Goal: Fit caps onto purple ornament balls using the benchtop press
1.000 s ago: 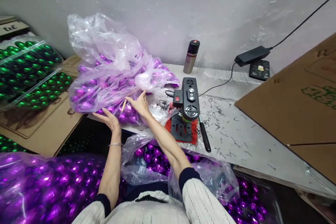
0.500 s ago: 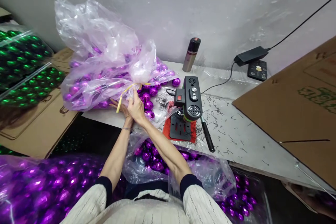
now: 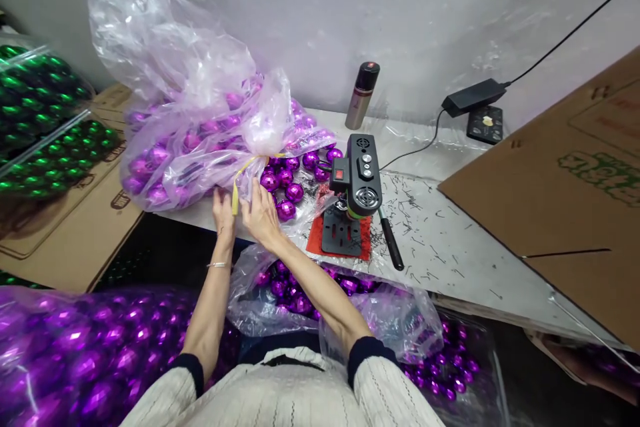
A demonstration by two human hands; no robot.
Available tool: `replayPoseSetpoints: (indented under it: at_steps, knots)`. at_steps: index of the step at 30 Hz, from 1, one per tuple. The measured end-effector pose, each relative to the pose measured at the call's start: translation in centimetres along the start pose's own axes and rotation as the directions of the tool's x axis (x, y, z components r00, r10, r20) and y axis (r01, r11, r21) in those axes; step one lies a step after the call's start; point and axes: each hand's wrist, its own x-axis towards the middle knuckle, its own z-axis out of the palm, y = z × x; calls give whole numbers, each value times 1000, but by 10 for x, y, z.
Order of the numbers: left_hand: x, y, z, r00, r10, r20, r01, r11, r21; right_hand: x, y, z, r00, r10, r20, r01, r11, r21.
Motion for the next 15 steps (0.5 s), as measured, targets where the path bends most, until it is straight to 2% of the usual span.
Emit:
replayPoseSetpoints:
  at_steps: [2,3,4,5,6,8,10,12,13,15]
  knots:
    - [-14,16,-13,985,61,-159,-51,996,68,-12,0,-7,1000,-28,-3,28,996,-91]
    - [-22,27,-16,965,148,-218,-125,985,117,-18,0,-12,999,-38,-3,37,990,-133]
    - [-30,40,-17,937,264,-227,-232,960,156,-25,-1,-17,999,-48,0,47,984,-173]
    - [-36,53,-14,908,378,-179,-350,921,172,-33,-2,-23,998,-64,9,64,977,-205]
    - [-41,65,-8,878,471,-83,-455,876,159,-42,-3,-30,996,-86,26,89,970,-228]
    - [-44,86,11,802,563,201,-589,800,112,-63,-4,-46,987,-138,81,153,957,-245]
    - [-40,99,37,702,499,509,-646,747,157,-86,-4,-65,974,-165,154,199,949,-244]
    - [-34,107,61,627,290,723,-676,664,319,-112,-2,-86,956,-176,233,231,945,-233]
    - [-32,109,72,612,171,772,-685,602,410,-124,0,-96,945,-187,270,249,944,-217]
    - [-32,112,89,615,-10,789,-686,486,541,-148,4,-112,937,-173,304,240,950,-198]
